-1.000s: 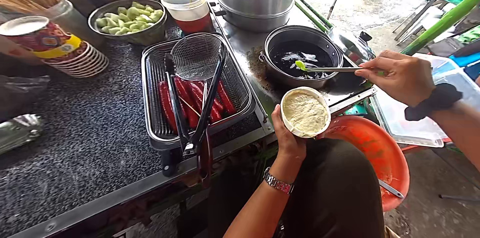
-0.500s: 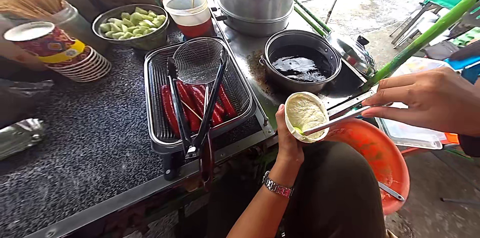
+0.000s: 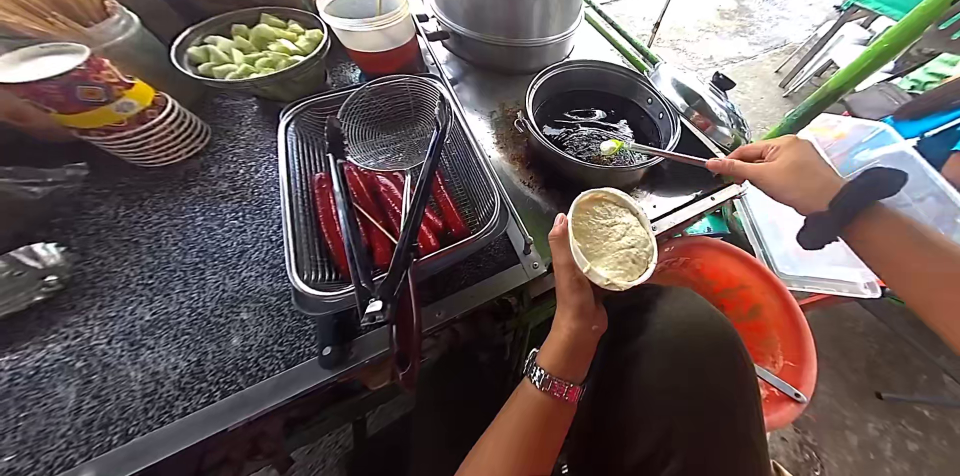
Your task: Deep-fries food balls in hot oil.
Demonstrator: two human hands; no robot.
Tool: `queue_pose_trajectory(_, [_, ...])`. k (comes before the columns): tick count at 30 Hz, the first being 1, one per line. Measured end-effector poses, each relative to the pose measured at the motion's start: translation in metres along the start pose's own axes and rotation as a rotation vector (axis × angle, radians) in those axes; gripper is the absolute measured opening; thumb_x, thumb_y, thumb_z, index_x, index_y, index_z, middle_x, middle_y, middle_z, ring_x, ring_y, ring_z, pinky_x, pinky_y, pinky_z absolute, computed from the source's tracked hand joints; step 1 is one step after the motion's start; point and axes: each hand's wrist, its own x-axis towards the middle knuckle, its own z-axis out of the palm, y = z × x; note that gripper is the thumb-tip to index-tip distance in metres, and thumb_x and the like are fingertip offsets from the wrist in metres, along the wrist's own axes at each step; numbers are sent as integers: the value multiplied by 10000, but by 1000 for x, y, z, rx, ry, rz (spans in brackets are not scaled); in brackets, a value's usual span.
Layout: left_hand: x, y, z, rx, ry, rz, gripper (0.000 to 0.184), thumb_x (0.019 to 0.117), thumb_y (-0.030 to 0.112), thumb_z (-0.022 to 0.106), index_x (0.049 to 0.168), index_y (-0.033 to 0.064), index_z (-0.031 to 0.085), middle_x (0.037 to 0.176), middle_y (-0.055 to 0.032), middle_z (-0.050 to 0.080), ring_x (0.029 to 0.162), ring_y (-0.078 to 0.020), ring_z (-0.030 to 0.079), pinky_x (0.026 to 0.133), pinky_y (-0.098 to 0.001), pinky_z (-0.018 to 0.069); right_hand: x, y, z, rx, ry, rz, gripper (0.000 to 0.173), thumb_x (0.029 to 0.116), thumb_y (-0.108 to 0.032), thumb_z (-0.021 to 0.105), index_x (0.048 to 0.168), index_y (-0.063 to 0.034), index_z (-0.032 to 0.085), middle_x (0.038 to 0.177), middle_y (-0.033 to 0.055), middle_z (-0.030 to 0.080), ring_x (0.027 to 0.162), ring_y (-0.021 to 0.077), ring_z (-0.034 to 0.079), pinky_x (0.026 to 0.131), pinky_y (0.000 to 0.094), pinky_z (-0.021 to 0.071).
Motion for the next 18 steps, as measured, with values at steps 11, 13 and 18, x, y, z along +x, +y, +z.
queue_pose_trajectory(11, [-2, 7, 0, -77, -44, -67, 608, 1049, 601, 202, 1347, 196, 545, 1139, -197, 697, 946, -382, 722, 685, -538, 610, 0, 4, 10, -412, 393, -655, 332, 1022, -285, 612, 1013, 25, 730, 989, 251, 710, 878, 452, 698, 668, 605, 523])
queue_pose_trajectory(13, [-2, 8, -2, -69, -64, -60, 619, 1038, 637, 240, 1350, 206, 556, 1122, -189, 705, 924, -368, 729, 680, -524, 617, -11, -9, -13, -185, 290, -650, 333, 995, -328, 661, 1026, -11, 758, 958, 188, 709, 807, 300, 687, 687, 495, 548])
queue_pose_trajectory(18, [-1, 11, -4, -71, -83, -56, 652, 1009, 702, 281, 1322, 217, 585, 1106, -160, 713, 936, -342, 730, 700, -514, 620, -39, -28, -46, -171, 114, -980, 309, 963, -407, 668, 934, -131, 801, 784, -5, 677, 653, 52, 586, 553, 249, 441])
